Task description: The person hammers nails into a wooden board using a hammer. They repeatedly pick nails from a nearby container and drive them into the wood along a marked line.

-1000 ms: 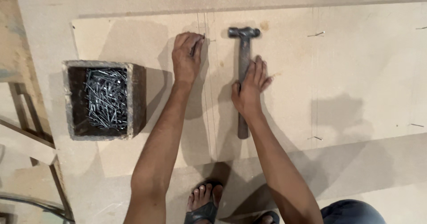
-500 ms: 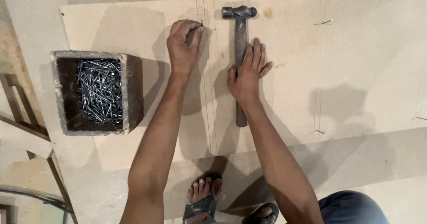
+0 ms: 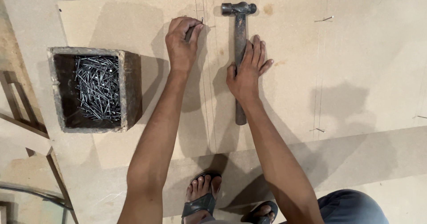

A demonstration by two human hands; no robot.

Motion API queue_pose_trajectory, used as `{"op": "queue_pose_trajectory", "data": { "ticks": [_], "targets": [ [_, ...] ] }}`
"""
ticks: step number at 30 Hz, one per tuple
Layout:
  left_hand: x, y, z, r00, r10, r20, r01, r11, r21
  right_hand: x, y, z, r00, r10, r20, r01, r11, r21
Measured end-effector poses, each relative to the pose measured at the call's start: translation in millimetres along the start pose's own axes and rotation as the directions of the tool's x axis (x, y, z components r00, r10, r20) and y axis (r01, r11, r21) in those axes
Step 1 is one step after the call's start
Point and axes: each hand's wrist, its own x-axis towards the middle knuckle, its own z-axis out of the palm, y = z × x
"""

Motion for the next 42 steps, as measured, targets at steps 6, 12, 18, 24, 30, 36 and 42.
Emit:
{"op": "queue_pose_trajectory", "data": {
  "ticks": [6,12,18,24,30,36,42],
  "targets": [
    [2,6,-3,1.0,-0.005,-0.002,0.005,1.0,0.003,1,-1,-1,1.0,0.01,0.003,-0.01,1.0,0.011],
    [3,9,-2,0.998,-0.059,0.005,0.059,0.998,-0.016,3,-1,0,1.0,0.001,0.01,-0.001,1.0,-0.001],
    [3,9,-2,0.999,-0.041,0.009,0.041,0.999,0.021,0,-2,-2,1.0,0.002,0.006,-0.002,1.0,0.015],
    [4,8,-2,1.0,-0.027,0.007,0.027,0.999,0.018,0,-3,-2,1.0,-0.005,-0.004,0.005,1.0,0.001],
    [2,6,-2,1.0,0.005,-0.019,-0.005,1.0,0.018,1,-2,-1,1.0,-0.017,-0.019,0.017,1.0,-0.01],
    [-1,4,-1,0.998,0.061,-0.01,-0.06,0.996,0.07,-1,2,4,0.999,-0.026,-0.046,0.027,1.0,0.004],
    [0,5,-3,0.991,0.136,-0.007,-0.134,0.982,0.13,23,22,-23,0.998,0.055,0.026,-0.053,0.995,-0.082]
  ]
}}
